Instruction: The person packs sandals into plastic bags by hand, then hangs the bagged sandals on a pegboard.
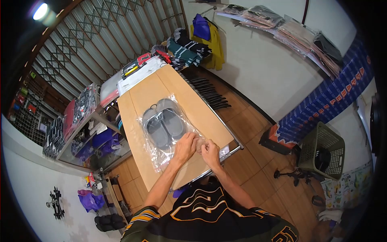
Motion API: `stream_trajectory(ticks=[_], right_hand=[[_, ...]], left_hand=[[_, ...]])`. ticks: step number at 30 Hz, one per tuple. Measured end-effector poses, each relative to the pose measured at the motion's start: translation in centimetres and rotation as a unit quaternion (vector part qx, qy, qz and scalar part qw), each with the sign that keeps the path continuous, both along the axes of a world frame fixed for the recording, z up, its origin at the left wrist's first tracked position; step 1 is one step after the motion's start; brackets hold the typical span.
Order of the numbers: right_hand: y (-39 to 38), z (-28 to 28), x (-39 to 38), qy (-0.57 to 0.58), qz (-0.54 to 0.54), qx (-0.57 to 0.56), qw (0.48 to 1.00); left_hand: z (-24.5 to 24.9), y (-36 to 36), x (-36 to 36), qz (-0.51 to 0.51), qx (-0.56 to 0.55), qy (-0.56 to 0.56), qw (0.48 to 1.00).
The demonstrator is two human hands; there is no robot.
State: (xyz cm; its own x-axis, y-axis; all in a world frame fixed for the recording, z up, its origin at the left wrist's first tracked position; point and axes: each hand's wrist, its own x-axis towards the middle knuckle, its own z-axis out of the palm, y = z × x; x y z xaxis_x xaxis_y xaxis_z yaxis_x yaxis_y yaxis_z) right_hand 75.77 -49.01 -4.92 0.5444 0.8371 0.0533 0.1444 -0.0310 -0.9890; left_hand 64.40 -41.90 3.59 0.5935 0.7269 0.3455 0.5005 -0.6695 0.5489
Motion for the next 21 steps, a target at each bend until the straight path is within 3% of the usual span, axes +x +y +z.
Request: stream_trajectory(ticks=[4, 8, 13, 16, 21], right_hand=[[-0.2, 0.9, -0.2, 0.068, 0.003, 0.017, 0.998], [-0.4, 1.1, -0.3, 0.036, 0.005, 0.043, 0.998], [-0.6, 1.8, -0.3, 0.030, 0.019, 0.004, 0.999], [-0.4, 1.2, -0.3, 0.051, 0.008, 0.011, 0.999], [-0.4, 1.4, -0.4, 0.002, 0.002, -0.019, 1.000]], left_hand=[[-0.1, -0.4, -1.0, -0.028, -0.039, 0.005, 0.999], [0.0, -1.8, -2.7, -0.020, -0.036, -0.005, 0.999], [0.4, -2.6, -3.9, 0.035, -0.129, -0.046, 0.990], [0.7, -1.4, -4.2, 0.063, -0.037, -0.102, 0.992], [2.8, -0.9, -5.2, 0.106, -0.036, -0.131, 0.985]])
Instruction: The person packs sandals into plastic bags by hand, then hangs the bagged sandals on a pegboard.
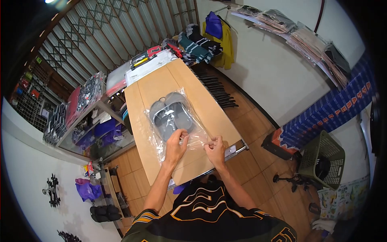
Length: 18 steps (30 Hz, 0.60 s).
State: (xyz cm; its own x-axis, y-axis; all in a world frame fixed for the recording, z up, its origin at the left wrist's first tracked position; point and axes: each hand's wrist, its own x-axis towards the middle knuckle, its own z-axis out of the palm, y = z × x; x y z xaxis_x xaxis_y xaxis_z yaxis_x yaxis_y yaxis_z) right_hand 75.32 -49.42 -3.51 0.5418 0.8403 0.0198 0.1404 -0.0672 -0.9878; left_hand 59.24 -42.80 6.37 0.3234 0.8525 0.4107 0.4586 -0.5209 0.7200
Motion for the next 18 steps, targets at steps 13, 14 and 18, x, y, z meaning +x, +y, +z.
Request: stream_trajectory(ticks=[13, 14, 18], right_hand=[[-0.4, 1.6, -0.5, -0.046, 0.016, -0.005, 0.999], [-0.4, 1.6, -0.5, -0.047, 0.021, -0.005, 0.999], [-0.5, 1.4, -0.4, -0.042, 0.009, -0.008, 0.999]], left_hand=[[-3.6, -4.0, -5.3, 0.056, -0.090, 0.016, 0.994], [-3.2, -3.7, -5.5, 0.062, -0.052, -0.001, 0.997], [-0.8, -2.1, -6.5, 0.134, 0.060, -0.032, 0.989]])
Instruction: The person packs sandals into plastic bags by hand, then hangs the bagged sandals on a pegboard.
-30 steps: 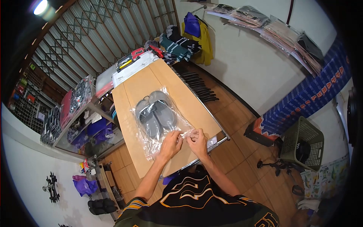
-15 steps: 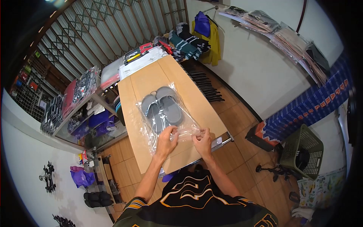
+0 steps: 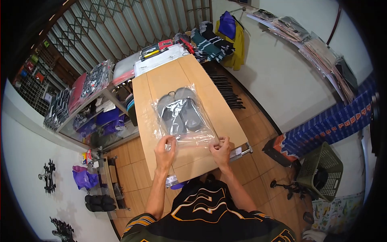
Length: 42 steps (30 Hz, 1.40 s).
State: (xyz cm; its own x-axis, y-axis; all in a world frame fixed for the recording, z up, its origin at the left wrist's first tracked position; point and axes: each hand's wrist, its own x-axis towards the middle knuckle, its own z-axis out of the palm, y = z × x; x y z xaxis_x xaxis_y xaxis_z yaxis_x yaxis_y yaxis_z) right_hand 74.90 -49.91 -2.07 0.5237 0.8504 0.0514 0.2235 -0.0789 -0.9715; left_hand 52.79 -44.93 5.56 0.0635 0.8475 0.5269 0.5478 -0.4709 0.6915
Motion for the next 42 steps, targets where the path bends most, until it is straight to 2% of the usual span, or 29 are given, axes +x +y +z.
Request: stream_trajectory(ticks=[1, 5, 8, 10, 14, 18, 20, 22, 28, 32, 35, 38, 40, 42], right_hand=[[-0.1, -0.1, 0.0, -0.012, -0.001, 0.010, 1.000], [-0.1, -0.1, 0.0, -0.013, -0.001, 0.004, 1.000], [-0.1, 0.1, -0.1, 0.032, -0.002, 0.007, 0.999], [-0.4, 1.2, -0.2, -0.019, -0.005, 0.022, 1.000], [-0.4, 1.0, -0.2, -0.026, 0.004, 0.037, 0.999], [-0.6, 1.7, -0.2, -0.011, 0.015, 0.014, 1.000], [-0.6, 1.6, -0.1, -0.013, 0.021, 0.006, 1.000], [-0.4, 0.8, -0.1, 0.018, 0.018, 0.020, 0.999], [-0.5, 0.5, 0.1, -0.005, 0.020, 0.011, 1.000], [-0.5, 0.4, 0.0, -0.004, 0.020, 0.007, 1.000], [-0.5, -0.1, -0.1, 0.047, 0.007, 0.057, 0.997], [-1.5, 0.3, -0.2, -0.001, -0.007, 0.056, 0.998], [-2.5, 0.6, -0.5, -0.076, 0.016, 0.007, 0.997], [-3.0, 1.3, -1.8, -0.082, 0.019, 0.041, 0.996]], left_hand=[[0.6, 0.2, -0.1, 0.011, -0.004, -0.035, 0.999], [0.8, 0.0, -0.5, 0.012, -0.006, -0.048, 0.999], [-1.0, -1.6, -0.8, -0.003, -0.015, 0.018, 1.000], [-2.7, -2.9, -1.0, -0.002, -0.033, 0.045, 0.998], [-5.8, -4.7, -1.9, 0.039, -0.088, 0.030, 0.995], [-3.9, -4.9, -2.0, 0.067, -0.141, -0.028, 0.987], [-2.6, -3.9, -2.3, 0.071, -0.026, -0.005, 0.997], [-1.2, -3.0, -2.6, 0.086, -0.011, -0.005, 0.996], [3.0, -0.8, -4.1, 0.114, 0.092, -0.004, 0.989], [4.8, -1.0, -3.7, 0.078, 0.090, -0.009, 0.993], [4.4, -1.8, -3.0, 0.044, 0.099, 0.000, 0.994], [4.1, -3.5, -1.7, 0.024, 0.074, 0.009, 0.997], [3.1, -4.6, -1.0, 0.012, 0.077, -0.007, 0.997], [2.0, -5.7, -0.8, -0.011, 0.043, 0.013, 0.999]])
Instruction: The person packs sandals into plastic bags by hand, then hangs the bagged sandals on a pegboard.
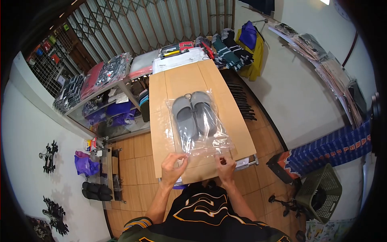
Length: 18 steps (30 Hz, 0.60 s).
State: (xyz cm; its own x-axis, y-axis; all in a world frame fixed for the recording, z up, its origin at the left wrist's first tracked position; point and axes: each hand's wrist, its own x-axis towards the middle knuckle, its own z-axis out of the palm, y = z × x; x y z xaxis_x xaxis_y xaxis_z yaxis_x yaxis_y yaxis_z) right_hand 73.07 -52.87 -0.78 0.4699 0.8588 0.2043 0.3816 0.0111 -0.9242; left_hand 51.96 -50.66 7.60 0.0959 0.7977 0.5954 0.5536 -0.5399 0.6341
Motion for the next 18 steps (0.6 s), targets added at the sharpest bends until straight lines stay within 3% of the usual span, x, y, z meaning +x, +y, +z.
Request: stream_trajectory(ticks=[4, 6, 10, 12, 13, 15, 16, 18], right_hand=[[0.9, 1.8, -2.1, -0.056, 0.067, 0.048, 0.995], [2.0, 1.5, -2.8, -0.231, 0.124, -0.033, 0.965], [6.7, 2.5, -4.5, -0.263, 0.165, 0.017, 0.951], [8.9, 3.5, -5.1, -0.353, 0.154, -0.006, 0.923], [10.5, 2.5, -5.4, -0.352, 0.154, -0.001, 0.923], [14.2, 0.0, -6.3, -0.211, 0.186, 0.051, 0.958], [15.1, 1.4, -6.5, -0.210, 0.186, 0.056, 0.958], [16.7, 3.9, -7.1, -0.308, 0.171, -0.047, 0.935]], left_hand=[[-1.0, -1.2, 0.5, 0.026, -0.031, -0.031, 0.999], [-1.1, -1.6, 0.8, 0.037, -0.038, -0.064, 0.997], [-1.5, -2.1, 0.6, 0.079, -0.046, -0.111, 0.990], [-1.8, -2.5, 0.1, 0.092, -0.052, -0.110, 0.988], [-2.0, -2.6, -0.1, 0.101, -0.062, -0.111, 0.987], [-2.7, -2.8, -0.6, 0.115, -0.065, -0.112, 0.985], [-2.9, -2.9, -0.8, 0.127, -0.073, -0.116, 0.982], [-3.1, -3.2, -1.2, 0.135, -0.081, -0.124, 0.980]])
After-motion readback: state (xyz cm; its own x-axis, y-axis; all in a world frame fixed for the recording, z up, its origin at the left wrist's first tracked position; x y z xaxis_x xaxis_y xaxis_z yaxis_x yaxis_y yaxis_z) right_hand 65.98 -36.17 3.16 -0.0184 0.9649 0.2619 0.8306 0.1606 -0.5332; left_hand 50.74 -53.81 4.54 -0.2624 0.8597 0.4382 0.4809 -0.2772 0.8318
